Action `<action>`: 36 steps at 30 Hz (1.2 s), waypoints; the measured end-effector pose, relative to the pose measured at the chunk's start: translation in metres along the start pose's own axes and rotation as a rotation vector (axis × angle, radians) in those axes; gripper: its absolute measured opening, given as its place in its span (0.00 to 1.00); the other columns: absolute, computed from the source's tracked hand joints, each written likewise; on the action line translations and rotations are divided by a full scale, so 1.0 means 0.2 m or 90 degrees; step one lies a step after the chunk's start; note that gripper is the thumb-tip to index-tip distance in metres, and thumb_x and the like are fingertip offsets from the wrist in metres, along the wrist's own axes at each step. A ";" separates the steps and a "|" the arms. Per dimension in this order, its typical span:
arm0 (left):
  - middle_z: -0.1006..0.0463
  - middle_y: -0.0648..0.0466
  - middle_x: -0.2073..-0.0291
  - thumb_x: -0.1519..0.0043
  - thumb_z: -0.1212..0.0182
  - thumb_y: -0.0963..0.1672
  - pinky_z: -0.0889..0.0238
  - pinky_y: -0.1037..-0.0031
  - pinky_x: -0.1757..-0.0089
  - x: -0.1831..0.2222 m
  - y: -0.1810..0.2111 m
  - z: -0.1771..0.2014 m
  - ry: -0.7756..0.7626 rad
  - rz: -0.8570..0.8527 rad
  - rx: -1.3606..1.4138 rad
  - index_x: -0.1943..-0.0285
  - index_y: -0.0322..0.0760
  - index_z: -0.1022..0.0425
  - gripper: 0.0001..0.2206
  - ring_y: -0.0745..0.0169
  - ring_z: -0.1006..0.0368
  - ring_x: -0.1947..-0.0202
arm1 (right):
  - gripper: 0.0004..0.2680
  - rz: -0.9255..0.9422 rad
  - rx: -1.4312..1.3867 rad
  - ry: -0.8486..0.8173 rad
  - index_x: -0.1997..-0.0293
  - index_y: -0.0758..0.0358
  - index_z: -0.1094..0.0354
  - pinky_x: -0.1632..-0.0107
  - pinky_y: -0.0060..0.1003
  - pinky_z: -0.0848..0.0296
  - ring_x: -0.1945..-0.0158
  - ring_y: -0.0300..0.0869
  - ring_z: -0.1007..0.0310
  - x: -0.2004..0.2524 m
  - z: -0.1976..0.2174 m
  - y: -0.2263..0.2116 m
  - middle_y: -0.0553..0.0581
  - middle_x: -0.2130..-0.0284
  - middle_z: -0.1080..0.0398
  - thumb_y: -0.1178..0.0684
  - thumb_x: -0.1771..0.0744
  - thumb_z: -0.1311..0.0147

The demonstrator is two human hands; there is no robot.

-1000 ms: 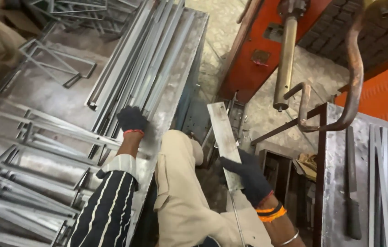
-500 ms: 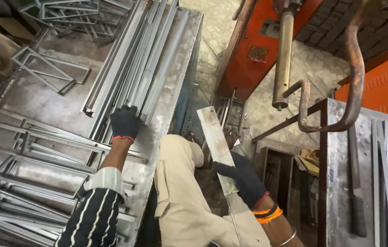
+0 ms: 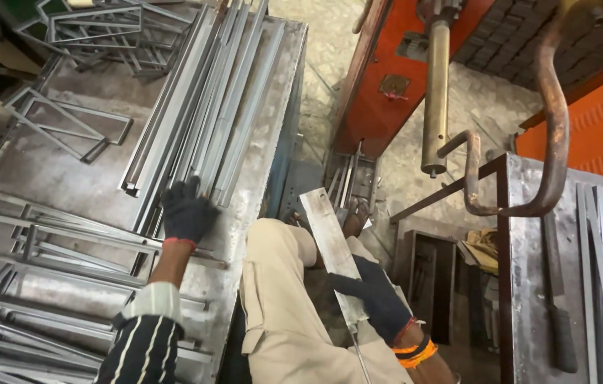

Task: Assembling and spot-welding metal frame components at a factory workstation.

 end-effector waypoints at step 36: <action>0.20 0.56 0.67 0.38 0.37 0.46 0.33 0.76 0.66 0.28 1.12 0.84 0.155 0.243 1.117 0.54 0.31 0.23 0.12 0.69 0.27 0.68 | 0.10 0.320 0.104 0.141 0.52 0.69 0.22 0.59 0.34 0.25 0.62 0.38 0.22 0.18 -0.11 -0.37 0.54 0.65 0.20 0.55 0.35 0.37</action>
Point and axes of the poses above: each hand's wrist, its own x-axis away from the middle knuckle, its own z-axis out of the back of the hand, y = z × x, the point moved 6 cm from there along -x, towards the middle knuckle
